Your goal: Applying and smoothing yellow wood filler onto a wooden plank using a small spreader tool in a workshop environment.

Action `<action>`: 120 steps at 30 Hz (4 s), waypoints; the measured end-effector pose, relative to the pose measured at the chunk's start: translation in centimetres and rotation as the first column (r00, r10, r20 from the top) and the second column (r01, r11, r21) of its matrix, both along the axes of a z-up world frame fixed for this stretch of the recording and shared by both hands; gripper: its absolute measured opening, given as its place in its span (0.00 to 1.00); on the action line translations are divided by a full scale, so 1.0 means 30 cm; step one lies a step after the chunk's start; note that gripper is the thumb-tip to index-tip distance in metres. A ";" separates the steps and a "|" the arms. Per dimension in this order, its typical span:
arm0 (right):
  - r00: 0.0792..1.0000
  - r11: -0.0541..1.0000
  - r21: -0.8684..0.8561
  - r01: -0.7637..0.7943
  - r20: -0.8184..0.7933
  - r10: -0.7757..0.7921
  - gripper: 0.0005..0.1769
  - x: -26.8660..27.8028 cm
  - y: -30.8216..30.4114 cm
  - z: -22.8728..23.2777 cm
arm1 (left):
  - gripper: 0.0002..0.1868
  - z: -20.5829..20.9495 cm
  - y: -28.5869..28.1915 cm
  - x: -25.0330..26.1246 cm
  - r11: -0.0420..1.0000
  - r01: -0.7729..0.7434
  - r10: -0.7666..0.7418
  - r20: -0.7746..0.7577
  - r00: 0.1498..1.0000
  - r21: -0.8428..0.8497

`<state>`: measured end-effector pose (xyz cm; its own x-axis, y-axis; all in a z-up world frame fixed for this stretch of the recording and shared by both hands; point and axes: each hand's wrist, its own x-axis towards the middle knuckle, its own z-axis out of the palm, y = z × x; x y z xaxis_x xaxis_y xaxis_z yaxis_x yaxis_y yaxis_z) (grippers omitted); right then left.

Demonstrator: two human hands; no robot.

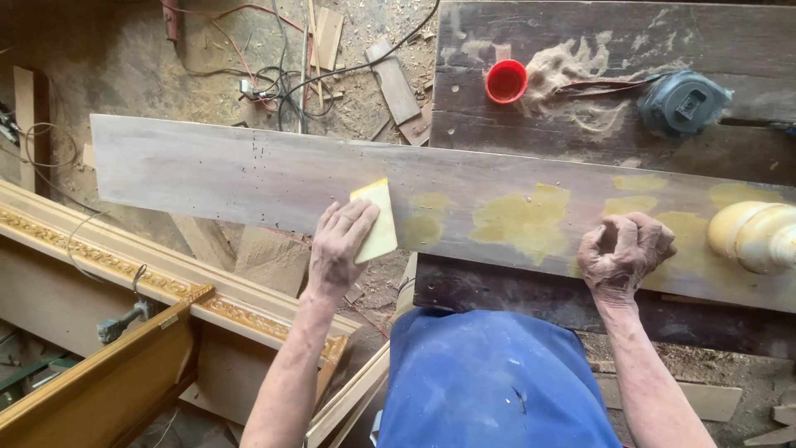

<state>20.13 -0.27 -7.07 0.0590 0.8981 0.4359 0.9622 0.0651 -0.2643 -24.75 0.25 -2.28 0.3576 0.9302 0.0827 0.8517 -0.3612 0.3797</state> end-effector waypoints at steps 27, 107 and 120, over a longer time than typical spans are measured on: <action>0.999 0.999 -0.035 0.023 0.036 -0.022 0.09 -0.002 0.023 0.024 | 0.20 -0.009 0.150 0.150 0.941 -0.326 0.306 0.184 0.934 0.087; 0.998 1.000 -0.023 0.018 0.061 -0.016 0.09 0.003 0.014 0.009 | 0.32 -0.037 0.153 0.485 0.963 -0.211 0.190 0.135 0.972 0.166; 0.998 0.999 -0.029 0.034 0.045 -0.033 0.08 0.002 0.017 0.007 | 0.33 -0.132 0.072 0.155 0.988 -0.151 0.130 0.375 0.918 0.027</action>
<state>20.18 0.23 -6.86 0.0706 0.9084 0.4122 0.9746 0.0253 -0.2227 -20.09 2.42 -6.25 0.1575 0.9591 0.2354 0.6969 -0.2768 0.6616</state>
